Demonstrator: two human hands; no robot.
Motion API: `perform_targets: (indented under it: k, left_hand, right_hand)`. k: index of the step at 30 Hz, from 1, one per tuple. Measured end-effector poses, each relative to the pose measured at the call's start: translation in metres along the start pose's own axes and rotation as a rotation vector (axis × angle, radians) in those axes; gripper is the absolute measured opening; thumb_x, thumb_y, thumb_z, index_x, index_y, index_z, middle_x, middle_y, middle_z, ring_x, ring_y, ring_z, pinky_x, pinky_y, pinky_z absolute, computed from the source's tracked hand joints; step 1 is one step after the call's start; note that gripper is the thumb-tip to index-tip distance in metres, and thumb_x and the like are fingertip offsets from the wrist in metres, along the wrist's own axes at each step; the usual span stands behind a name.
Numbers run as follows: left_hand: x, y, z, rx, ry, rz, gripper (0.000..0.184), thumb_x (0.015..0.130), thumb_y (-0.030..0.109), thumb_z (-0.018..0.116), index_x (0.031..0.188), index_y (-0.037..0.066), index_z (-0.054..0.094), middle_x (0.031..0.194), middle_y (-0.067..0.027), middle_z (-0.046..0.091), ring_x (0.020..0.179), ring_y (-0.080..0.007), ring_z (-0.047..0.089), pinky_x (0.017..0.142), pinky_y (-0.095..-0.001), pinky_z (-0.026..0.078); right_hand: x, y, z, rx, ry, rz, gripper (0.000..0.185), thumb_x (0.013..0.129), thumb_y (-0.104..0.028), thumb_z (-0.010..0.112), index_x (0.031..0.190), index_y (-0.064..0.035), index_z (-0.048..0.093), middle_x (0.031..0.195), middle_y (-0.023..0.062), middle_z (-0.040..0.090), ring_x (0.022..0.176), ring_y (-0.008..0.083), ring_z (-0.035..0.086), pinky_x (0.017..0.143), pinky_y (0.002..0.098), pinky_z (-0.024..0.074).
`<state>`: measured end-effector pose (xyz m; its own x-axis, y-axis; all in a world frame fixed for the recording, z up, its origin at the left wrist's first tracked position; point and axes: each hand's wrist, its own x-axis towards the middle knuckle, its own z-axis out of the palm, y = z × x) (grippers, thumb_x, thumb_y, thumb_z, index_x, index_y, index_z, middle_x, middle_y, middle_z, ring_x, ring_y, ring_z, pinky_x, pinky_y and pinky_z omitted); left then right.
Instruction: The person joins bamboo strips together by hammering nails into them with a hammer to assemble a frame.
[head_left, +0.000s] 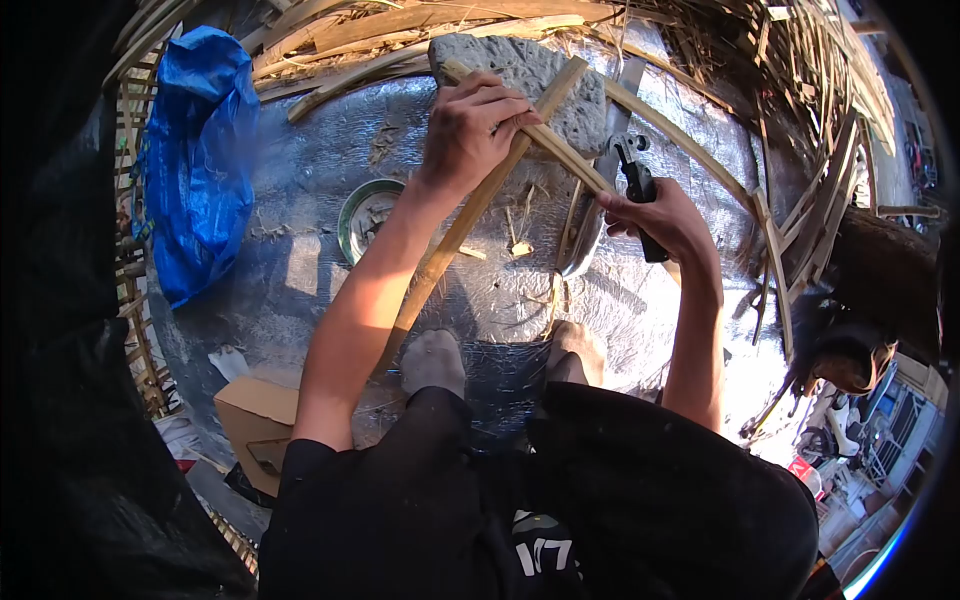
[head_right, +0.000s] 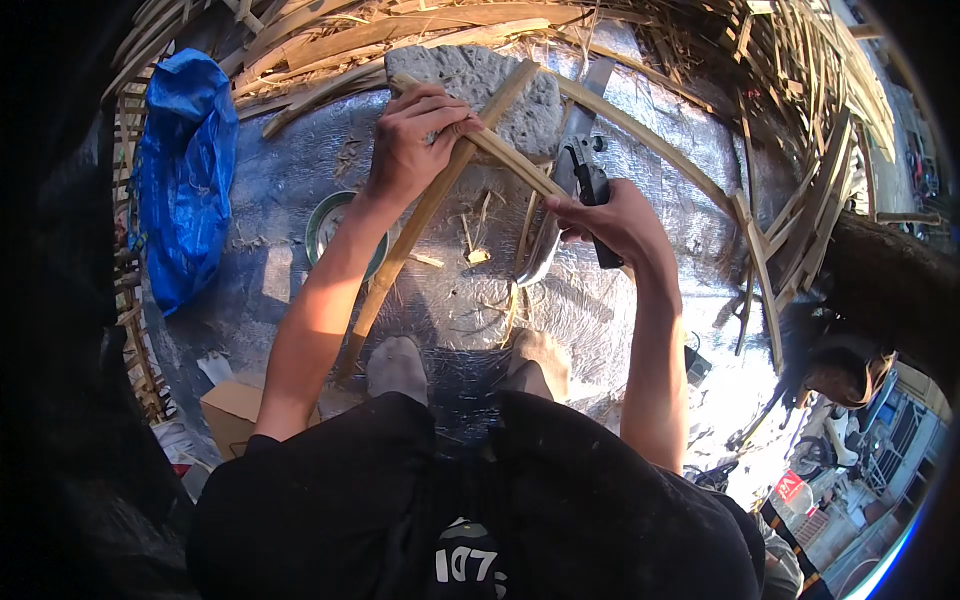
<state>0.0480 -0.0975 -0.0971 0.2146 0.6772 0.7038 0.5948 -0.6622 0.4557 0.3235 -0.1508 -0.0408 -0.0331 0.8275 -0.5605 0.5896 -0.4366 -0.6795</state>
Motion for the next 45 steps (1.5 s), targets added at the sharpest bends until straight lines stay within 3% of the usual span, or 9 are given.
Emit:
perform_targets:
  k: [4,8,10,13,17,33,36,39,45]
  left_hand:
    - [-0.001,0.003,0.0,0.005,-0.033,-0.037,0.013,0.078,0.011,0.084,0.09,0.011,0.08,0.093,-0.003,0.078,0.095,-0.0229,0.071,0.084,-0.0378,0.056]
    - [-0.002,0.008,-0.001,0.045,-0.031,-0.055,0.012,0.078,0.011,0.083,0.09,0.013,0.08,0.093,-0.0017,0.078,0.095,-0.0214,0.071,0.084,-0.0383,0.054]
    - [-0.004,0.007,0.0,0.065,0.023,-0.058,0.008,0.08,0.021,0.083,0.085,0.016,0.08,0.087,0.0008,0.078,0.093,-0.0167,0.07,0.081,-0.0383,0.045]
    - [-0.006,0.013,-0.003,0.092,0.008,-0.081,0.009,0.081,0.018,0.081,0.089,0.015,0.08,0.09,0.0004,0.077,0.096,-0.0192,0.071,0.086,-0.0388,0.048]
    - [-0.006,0.017,-0.004,0.079,0.019,-0.113,0.009,0.081,0.019,0.081,0.089,0.014,0.08,0.09,0.0,0.077,0.096,-0.019,0.071,0.086,-0.0388,0.047]
    - [-0.008,0.017,-0.002,0.065,0.057,-0.129,0.009,0.078,0.014,0.082,0.086,0.012,0.08,0.089,-0.0008,0.077,0.093,-0.0187,0.071,0.083,-0.0364,0.052]
    - [-0.01,0.013,-0.001,0.042,0.035,-0.149,0.01,0.078,0.019,0.083,0.086,0.013,0.08,0.088,0.0008,0.076,0.094,-0.0174,0.07,0.083,-0.0373,0.049]
    - [-0.009,0.012,0.0,0.042,0.054,-0.139,0.012,0.079,0.025,0.083,0.084,0.015,0.08,0.087,0.0022,0.076,0.094,-0.0165,0.069,0.083,-0.0385,0.046]
    - [-0.012,0.009,0.001,0.016,0.09,-0.117,0.01,0.079,0.022,0.083,0.084,0.014,0.079,0.086,0.0025,0.075,0.093,-0.0172,0.069,0.083,-0.0381,0.048]
  right_hand:
    - [-0.001,-0.015,-0.004,-0.356,0.232,0.022,0.078,0.086,-0.083,0.058,0.074,-0.0066,0.064,0.062,0.0012,0.057,0.054,0.0129,0.055,0.054,0.032,0.0418]
    - [-0.022,-0.046,0.009,-0.205,0.314,-0.165,0.08,0.085,-0.083,0.06,0.077,-0.0031,0.063,0.066,0.0049,0.06,0.063,0.016,0.059,0.059,0.0352,0.046]
    - [-0.039,-0.073,0.025,-0.109,0.31,-0.174,0.073,0.091,-0.075,0.059,0.083,-0.0033,0.064,0.067,0.0019,0.058,0.061,0.0137,0.054,0.056,0.0342,0.0411]
    - [-0.035,-0.073,0.041,0.051,0.143,-0.211,0.065,0.099,-0.064,0.057,0.085,-0.0018,0.064,0.065,-0.0003,0.054,0.059,0.0113,0.05,0.053,0.032,0.0366]
    - [-0.035,-0.079,0.06,0.277,0.036,-0.193,0.051,0.106,-0.053,0.052,0.092,-0.0048,0.06,0.054,-0.0041,0.046,0.04,0.0053,0.039,0.037,0.0244,0.0275]
    - [-0.035,-0.075,0.078,0.091,0.107,-0.233,0.054,0.107,-0.053,0.049,0.09,-0.0027,0.059,0.053,-0.0012,0.047,0.04,0.008,0.043,0.038,0.0272,0.031]
    - [-0.045,-0.081,0.083,0.254,0.164,-0.297,0.058,0.107,-0.05,0.051,0.085,0.0027,0.059,0.064,0.0053,0.051,0.062,0.0145,0.046,0.056,0.0369,0.0388]
    - [-0.032,-0.078,0.081,-0.016,0.129,-0.234,0.053,0.106,-0.054,0.05,0.087,-0.0043,0.057,0.055,-0.0028,0.046,0.041,0.0074,0.04,0.039,0.0259,0.0295]
    - [-0.035,-0.078,0.08,0.031,0.104,-0.186,0.055,0.105,-0.056,0.051,0.087,-0.0037,0.056,0.058,-0.0033,0.046,0.044,0.0059,0.041,0.04,0.0249,0.0297]
